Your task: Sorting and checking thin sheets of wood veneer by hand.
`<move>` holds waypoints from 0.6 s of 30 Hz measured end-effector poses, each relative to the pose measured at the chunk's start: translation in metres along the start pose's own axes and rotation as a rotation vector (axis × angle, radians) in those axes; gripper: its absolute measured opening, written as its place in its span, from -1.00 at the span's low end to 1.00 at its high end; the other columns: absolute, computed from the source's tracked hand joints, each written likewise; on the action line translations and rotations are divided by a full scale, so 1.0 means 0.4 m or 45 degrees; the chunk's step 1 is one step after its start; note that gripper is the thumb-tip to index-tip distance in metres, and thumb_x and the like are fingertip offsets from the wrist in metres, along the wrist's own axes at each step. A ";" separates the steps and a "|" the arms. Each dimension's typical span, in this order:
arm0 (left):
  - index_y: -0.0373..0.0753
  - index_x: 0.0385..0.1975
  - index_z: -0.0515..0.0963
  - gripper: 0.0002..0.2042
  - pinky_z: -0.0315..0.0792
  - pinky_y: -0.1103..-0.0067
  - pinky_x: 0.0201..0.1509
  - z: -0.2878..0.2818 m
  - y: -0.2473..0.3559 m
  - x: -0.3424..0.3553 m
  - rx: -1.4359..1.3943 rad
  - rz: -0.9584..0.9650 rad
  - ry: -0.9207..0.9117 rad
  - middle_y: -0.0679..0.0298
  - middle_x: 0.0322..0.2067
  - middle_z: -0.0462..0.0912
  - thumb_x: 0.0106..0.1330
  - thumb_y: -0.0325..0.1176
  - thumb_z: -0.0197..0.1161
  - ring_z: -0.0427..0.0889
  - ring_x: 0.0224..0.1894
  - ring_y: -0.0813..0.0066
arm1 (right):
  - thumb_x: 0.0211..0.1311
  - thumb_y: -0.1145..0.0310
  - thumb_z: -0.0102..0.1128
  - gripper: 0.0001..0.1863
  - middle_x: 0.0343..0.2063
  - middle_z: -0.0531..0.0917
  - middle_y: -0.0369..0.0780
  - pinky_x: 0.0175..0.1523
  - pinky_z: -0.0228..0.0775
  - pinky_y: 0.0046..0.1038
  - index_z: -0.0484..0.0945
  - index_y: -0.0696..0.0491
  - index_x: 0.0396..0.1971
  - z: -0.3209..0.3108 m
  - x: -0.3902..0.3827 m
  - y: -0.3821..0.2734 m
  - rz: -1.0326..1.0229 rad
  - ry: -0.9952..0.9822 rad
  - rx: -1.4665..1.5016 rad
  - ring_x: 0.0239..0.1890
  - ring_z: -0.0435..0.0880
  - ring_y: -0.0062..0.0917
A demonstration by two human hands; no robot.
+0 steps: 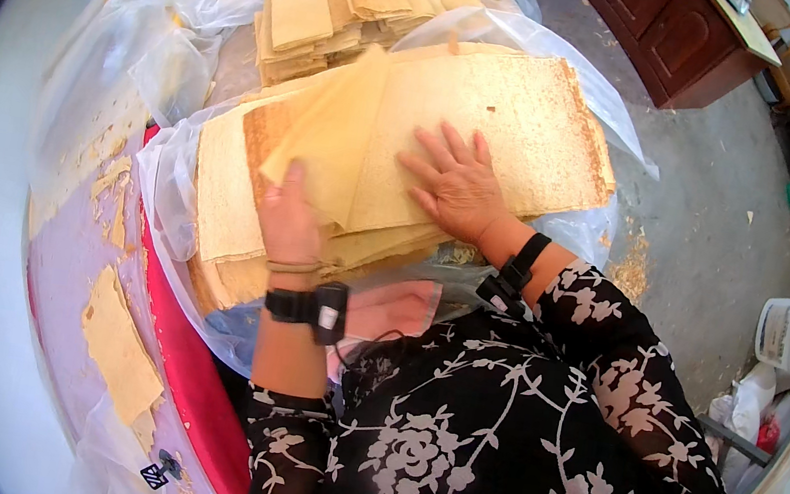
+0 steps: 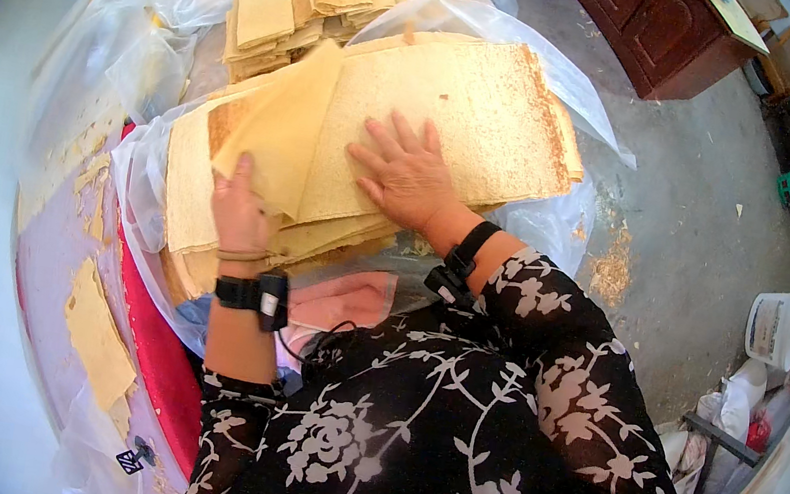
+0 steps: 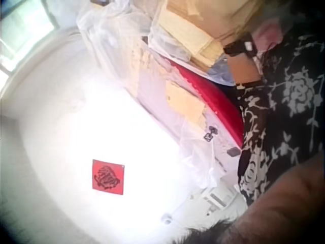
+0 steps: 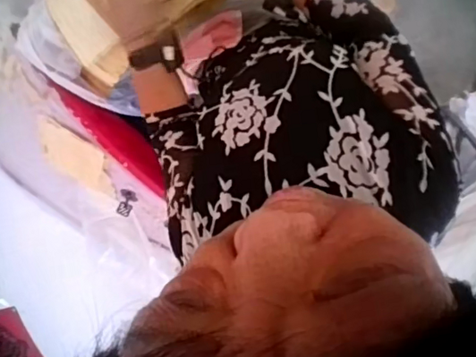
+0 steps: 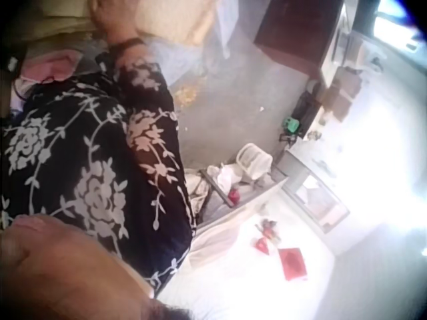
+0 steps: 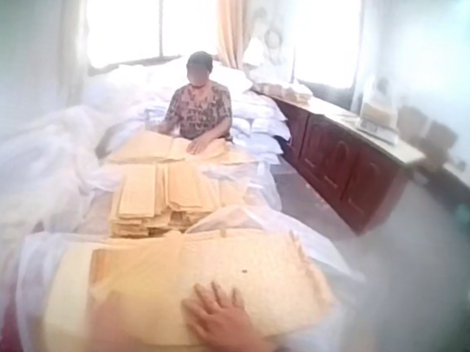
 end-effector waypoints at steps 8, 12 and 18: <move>-0.41 0.24 0.37 -0.51 0.48 0.32 0.24 -0.382 0.248 0.077 -0.614 0.184 0.435 0.07 0.18 0.53 0.50 -0.15 0.13 0.56 0.17 0.27 | 0.28 0.01 0.13 -0.50 0.41 0.30 -0.24 0.45 -0.18 0.22 0.51 -0.28 0.22 0.018 -0.002 -0.003 -0.014 0.032 -0.044 0.47 0.14 -0.16; -0.45 0.13 0.49 -0.52 0.54 0.40 0.11 -0.476 0.446 0.030 -0.223 0.666 0.537 0.10 0.08 0.62 0.51 -0.10 0.11 0.62 0.06 0.31 | 0.28 0.02 0.13 -0.49 0.43 0.27 -0.24 0.46 -0.19 0.22 0.50 -0.28 0.23 0.006 -0.007 0.004 -0.008 -0.002 -0.046 0.49 0.12 -0.16; -0.35 0.15 0.52 -0.65 0.52 0.44 0.09 -0.185 0.467 -0.071 0.931 0.870 -0.031 0.11 0.04 0.65 0.37 -0.48 0.10 0.64 0.05 0.23 | 0.35 -0.03 0.10 -0.50 0.25 0.51 -0.17 0.43 -0.04 0.13 0.55 -0.11 0.18 -0.008 0.009 0.039 0.119 -0.052 0.297 0.38 0.34 -0.15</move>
Point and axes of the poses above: each hand's wrist, its own x-axis towards the middle knuckle, its own z-axis out of the palm, y = z × x, the point moved 3 cm from there along x, towards the middle knuckle
